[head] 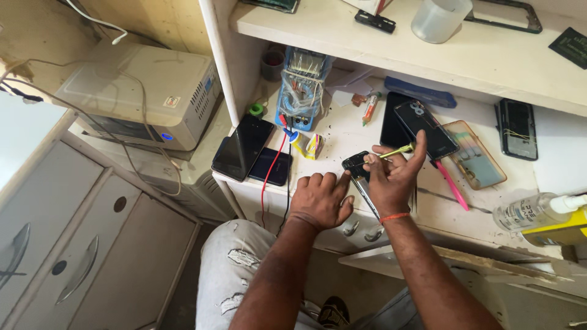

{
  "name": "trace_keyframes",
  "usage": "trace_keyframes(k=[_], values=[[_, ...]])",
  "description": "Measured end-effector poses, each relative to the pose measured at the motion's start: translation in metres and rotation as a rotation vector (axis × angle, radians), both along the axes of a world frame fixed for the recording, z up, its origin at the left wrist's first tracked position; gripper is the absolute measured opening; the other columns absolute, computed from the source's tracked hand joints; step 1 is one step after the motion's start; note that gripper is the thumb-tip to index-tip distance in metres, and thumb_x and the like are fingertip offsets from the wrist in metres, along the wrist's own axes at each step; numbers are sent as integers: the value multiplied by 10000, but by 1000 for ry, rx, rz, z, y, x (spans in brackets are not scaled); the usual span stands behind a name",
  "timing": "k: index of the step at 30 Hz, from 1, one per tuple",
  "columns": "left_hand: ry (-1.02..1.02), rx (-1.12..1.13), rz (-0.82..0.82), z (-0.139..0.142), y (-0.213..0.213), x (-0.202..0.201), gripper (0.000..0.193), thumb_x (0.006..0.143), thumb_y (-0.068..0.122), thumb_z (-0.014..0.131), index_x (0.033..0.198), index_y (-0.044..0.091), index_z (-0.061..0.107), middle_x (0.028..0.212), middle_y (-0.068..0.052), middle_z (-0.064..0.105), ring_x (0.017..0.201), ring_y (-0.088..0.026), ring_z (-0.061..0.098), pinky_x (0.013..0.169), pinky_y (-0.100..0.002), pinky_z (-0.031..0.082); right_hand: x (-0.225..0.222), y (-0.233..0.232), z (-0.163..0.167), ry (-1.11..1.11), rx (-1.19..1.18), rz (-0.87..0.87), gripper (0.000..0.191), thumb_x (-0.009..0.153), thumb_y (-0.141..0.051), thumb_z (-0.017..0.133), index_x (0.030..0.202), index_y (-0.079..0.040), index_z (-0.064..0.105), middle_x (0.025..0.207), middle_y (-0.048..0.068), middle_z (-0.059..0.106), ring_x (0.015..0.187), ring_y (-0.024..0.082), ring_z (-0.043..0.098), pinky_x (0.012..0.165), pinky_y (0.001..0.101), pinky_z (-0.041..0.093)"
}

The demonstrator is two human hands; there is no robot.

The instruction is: The person sits at a repair workbench and works on a disassembled smartphone, holding the phone body steady with one hand while using a small prying tool with the other to work along the inside of the device. They reposition the phone, lift and turn the back cover, and continue prying at the internal assembly.

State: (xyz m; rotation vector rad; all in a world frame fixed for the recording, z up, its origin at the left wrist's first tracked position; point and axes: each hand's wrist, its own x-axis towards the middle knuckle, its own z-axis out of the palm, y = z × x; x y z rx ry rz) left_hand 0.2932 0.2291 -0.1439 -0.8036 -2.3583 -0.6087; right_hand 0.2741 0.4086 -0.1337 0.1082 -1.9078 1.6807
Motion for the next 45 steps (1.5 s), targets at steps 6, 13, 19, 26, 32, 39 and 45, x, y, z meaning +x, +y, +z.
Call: trace_keyframes(k=[6,13,19,26,32,39,45], values=[[-35,-28,13,1,0,0,542,877,453,618,1326,155,683,938,-48,566,854,-257,568,735,-455,448,1,-1,2,-6,80,1,845,1044,62,614,1640,-129,46,1213,196,670,987,156,713,838,270,616],[-55,-47,22,3,1,0,545,873,457,610,1328,165,676,943,-45,569,864,-254,568,743,-453,447,0,-4,4,-19,105,1,783,1030,62,609,1611,-101,110,1226,213,671,986,162,717,828,270,614],[-56,-51,16,3,0,0,548,870,457,612,1327,160,678,938,-44,569,853,-250,568,732,-447,440,1,-5,4,-38,117,2,786,1022,78,609,1614,-102,124,1246,225,671,1002,163,711,835,268,611],[-20,-42,14,-1,-2,1,533,883,449,613,1322,155,681,933,-43,569,839,-250,569,719,-443,437,1,-7,0,-29,138,-13,794,1006,101,611,1614,-100,143,1232,224,678,996,163,712,840,271,608],[-21,-41,9,-1,-2,2,541,878,451,612,1323,151,678,934,-48,570,842,-254,570,720,-449,438,1,-7,2,-32,126,-28,790,993,102,612,1609,-99,159,1204,214,689,973,159,714,824,276,613],[-33,-43,14,-1,-2,2,544,886,455,606,1332,151,675,938,-48,574,845,-256,571,721,-452,438,1,-9,6,-37,153,-18,790,1000,108,607,1613,-97,154,1195,204,698,979,156,713,843,276,609],[-21,-32,20,-1,-1,2,532,883,457,603,1319,160,678,939,-46,572,852,-256,571,731,-455,438,1,-9,26,-109,219,-4,713,983,47,639,1584,-66,273,1102,174,736,966,161,746,857,278,612]])
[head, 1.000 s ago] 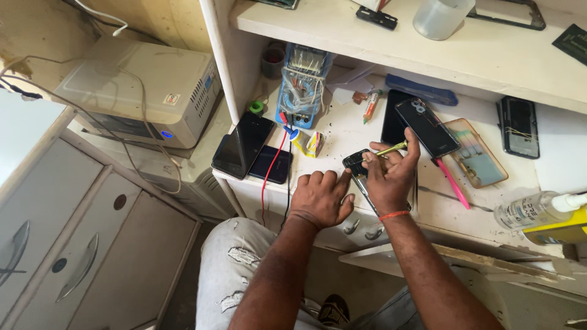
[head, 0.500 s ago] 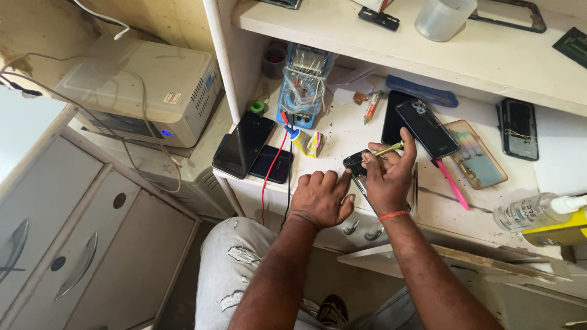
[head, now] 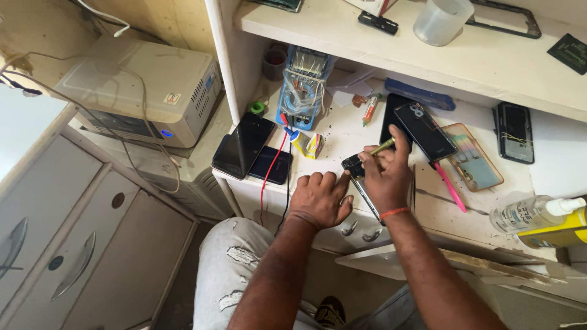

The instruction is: The person sits at a repair workbench and works on a disassembled smartphone, holding the phone body steady with one hand while using a small prying tool with the other to work along the inside of the device. They reposition the phone, lift and turn the back cover, and continue prying at the internal assembly.

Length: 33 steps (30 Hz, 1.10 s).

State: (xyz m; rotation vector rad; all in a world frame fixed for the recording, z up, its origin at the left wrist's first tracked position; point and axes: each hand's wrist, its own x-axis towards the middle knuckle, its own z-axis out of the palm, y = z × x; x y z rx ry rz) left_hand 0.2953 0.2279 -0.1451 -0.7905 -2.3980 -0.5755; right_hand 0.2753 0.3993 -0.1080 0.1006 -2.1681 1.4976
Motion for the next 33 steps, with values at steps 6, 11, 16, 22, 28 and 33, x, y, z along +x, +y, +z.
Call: trace_keyframes(k=[6,11,16,22,28,33], values=[[-6,9,-6,0,-1,0,528,886,448,609,1316,149,678,943,-47,572,848,-257,572,726,-456,436,1,-1,27,-37,264,-16,710,913,-80,772,1498,-67,371,965,127,758,864,163,756,757,300,596],[12,14,-4,0,-1,1,525,874,445,614,1304,152,685,929,-48,571,835,-258,572,717,-454,435,-3,4,38,-54,485,-10,616,930,-169,789,1443,-102,454,892,116,761,796,177,762,700,315,588],[19,31,-12,-1,-1,1,508,888,436,619,1301,150,692,929,-44,570,837,-251,573,721,-448,436,-7,13,46,148,352,182,394,1030,-138,679,1375,-81,497,1061,114,765,959,224,785,810,320,611],[13,1,0,0,0,3,518,882,441,620,1308,153,688,935,-42,567,840,-249,566,727,-447,437,-2,15,63,7,797,-54,293,953,-255,797,1099,-88,605,772,136,717,738,302,737,648,394,571],[15,5,6,2,0,3,517,881,436,622,1312,160,687,929,-40,566,839,-252,563,724,-451,436,-4,10,76,13,676,146,227,972,-201,692,1145,-91,593,812,147,722,770,354,741,650,430,576],[17,7,2,5,0,3,520,877,438,624,1310,157,687,931,-43,564,843,-252,564,722,-445,436,-10,11,85,-107,788,84,332,909,-249,759,1129,-81,574,811,193,720,760,384,727,646,454,558]])
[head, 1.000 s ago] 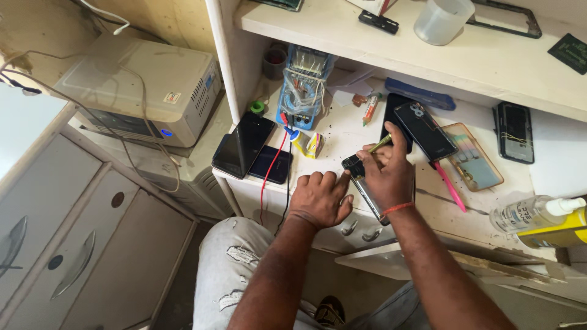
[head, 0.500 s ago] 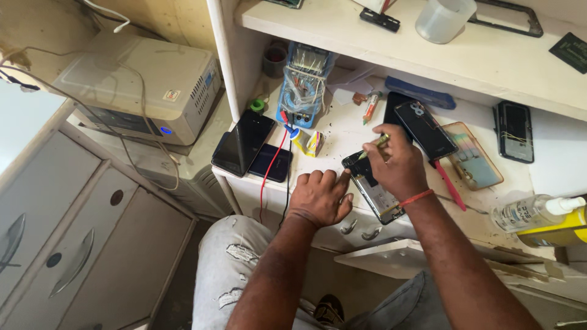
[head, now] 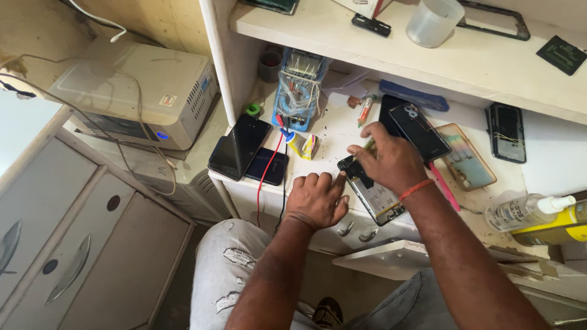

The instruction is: The person sits at a repair workbench and works on a disassembled smartphone, holding the phone body steady with one hand while using a small prying tool with the other to work along the inside of the device. They reposition the phone, lift and turn the back cover, and continue prying at the internal assembly.

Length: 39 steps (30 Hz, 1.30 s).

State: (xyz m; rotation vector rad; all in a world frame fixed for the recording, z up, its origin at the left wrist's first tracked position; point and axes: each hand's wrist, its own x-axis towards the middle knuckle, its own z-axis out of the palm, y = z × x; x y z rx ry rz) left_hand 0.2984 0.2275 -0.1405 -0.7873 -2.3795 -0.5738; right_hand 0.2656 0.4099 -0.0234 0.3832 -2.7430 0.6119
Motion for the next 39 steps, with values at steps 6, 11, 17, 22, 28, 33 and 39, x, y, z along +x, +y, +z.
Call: trace_keyframes(k=[6,11,17,22,28,33,39], values=[[1,7,-2,0,-1,1,510,878,435,623,1304,161,691,932,-39,567,844,-249,568,719,-448,437,-1,-4,-6,-35,-129,87,263,925,-192,714,1138,-105,589,833,165,745,805,343,759,683,421,592],[3,6,-2,1,-1,0,508,877,439,624,1299,166,693,925,-40,565,833,-249,567,715,-446,438,-4,-4,-8,-41,-21,2,330,917,-250,771,1116,-89,564,846,168,744,812,346,755,692,424,585],[18,7,1,0,-1,1,503,888,436,616,1302,162,695,920,-38,565,831,-246,567,715,-443,436,-4,-2,-15,-127,-366,181,312,933,-75,653,1215,-77,518,958,124,760,900,235,788,739,339,603],[-9,-15,-2,1,-2,1,513,880,442,614,1301,160,694,923,-39,564,832,-246,566,718,-443,435,1,-3,-19,-116,-278,-10,326,913,-113,751,1197,-113,590,789,148,732,737,241,779,662,353,569],[6,-3,-1,1,-1,1,515,880,437,617,1305,157,694,930,-41,563,833,-246,565,717,-444,435,1,-2,-16,6,-237,94,344,898,-120,757,1197,-107,589,810,107,752,805,246,787,667,346,584],[5,9,-6,1,-2,2,514,879,433,618,1306,157,694,929,-45,570,835,-253,569,720,-449,442,3,-3,-18,12,-218,36,362,879,-150,798,1175,-109,593,770,114,738,762,247,784,635,350,581],[-9,-4,-1,3,-2,3,518,873,435,617,1302,157,695,925,-51,577,828,-256,572,709,-451,445,4,-8,-13,50,-167,-26,432,831,-224,853,1158,-104,597,750,126,735,710,258,768,602,358,576]])
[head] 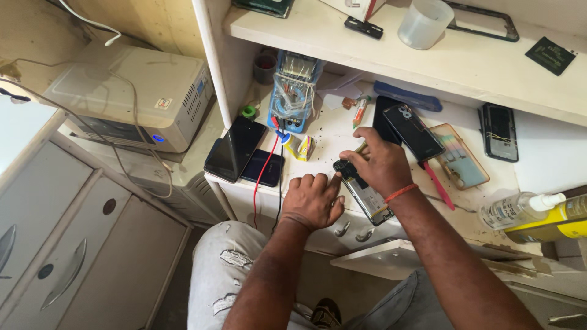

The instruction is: The person sits at a repair workbench and works on a disassembled smartphone, holding the phone body steady with one hand while using a small prying tool with the other to work along the inside of the device. They reposition the phone, lift and turn the back cover, and continue prying at the internal assembly.

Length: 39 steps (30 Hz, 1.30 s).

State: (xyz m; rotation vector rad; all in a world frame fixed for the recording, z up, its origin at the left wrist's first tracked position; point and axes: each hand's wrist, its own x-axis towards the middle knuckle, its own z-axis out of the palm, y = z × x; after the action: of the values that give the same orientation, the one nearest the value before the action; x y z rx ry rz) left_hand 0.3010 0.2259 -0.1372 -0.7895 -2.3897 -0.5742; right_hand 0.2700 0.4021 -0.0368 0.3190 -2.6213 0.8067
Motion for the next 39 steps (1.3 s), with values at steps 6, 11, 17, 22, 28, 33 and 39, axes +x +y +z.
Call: trace_keyframes(k=[6,11,17,22,28,33,39], values=[[-6,-4,-10,-1,0,-1,520,881,444,613,1307,155,692,929,-51,576,832,-257,572,712,-451,446,4,-2,4,-50,-79,125,508,876,-139,748,1316,-102,498,901,153,738,787,278,769,692,373,599],[6,15,-9,1,1,-1,513,868,438,620,1298,170,700,921,-46,573,827,-260,570,705,-456,442,4,-5,-5,-85,-96,127,446,931,-58,642,1348,-140,510,931,117,772,879,290,774,748,384,605],[24,16,-5,5,0,1,504,867,435,629,1289,171,705,908,-48,566,814,-259,568,696,-454,442,2,-1,-1,-104,-69,-1,427,896,-172,767,1259,-152,543,836,125,754,808,302,781,692,397,595],[37,19,-5,5,1,0,501,874,433,628,1288,164,710,902,-45,564,816,-257,568,699,-450,444,5,5,2,-129,-2,-45,505,877,-230,802,1273,-128,504,731,156,712,736,334,748,647,415,571],[28,26,-15,7,3,1,514,860,433,627,1290,162,707,905,-43,573,823,-251,575,705,-452,446,7,5,-10,101,-86,156,370,961,-145,700,1277,-106,513,850,115,752,795,316,766,683,400,589],[26,25,-12,10,4,2,513,864,432,629,1291,159,707,897,-47,577,817,-254,576,708,-451,445,4,10,-7,-58,-79,-49,413,890,-244,792,1174,-106,526,703,125,709,686,302,765,592,408,571],[23,11,-17,10,5,1,520,860,437,627,1293,158,701,893,-44,584,811,-253,579,701,-451,436,12,13,-9,-55,-92,-90,455,891,-239,781,1219,-101,498,739,132,727,720,309,753,620,406,566]])
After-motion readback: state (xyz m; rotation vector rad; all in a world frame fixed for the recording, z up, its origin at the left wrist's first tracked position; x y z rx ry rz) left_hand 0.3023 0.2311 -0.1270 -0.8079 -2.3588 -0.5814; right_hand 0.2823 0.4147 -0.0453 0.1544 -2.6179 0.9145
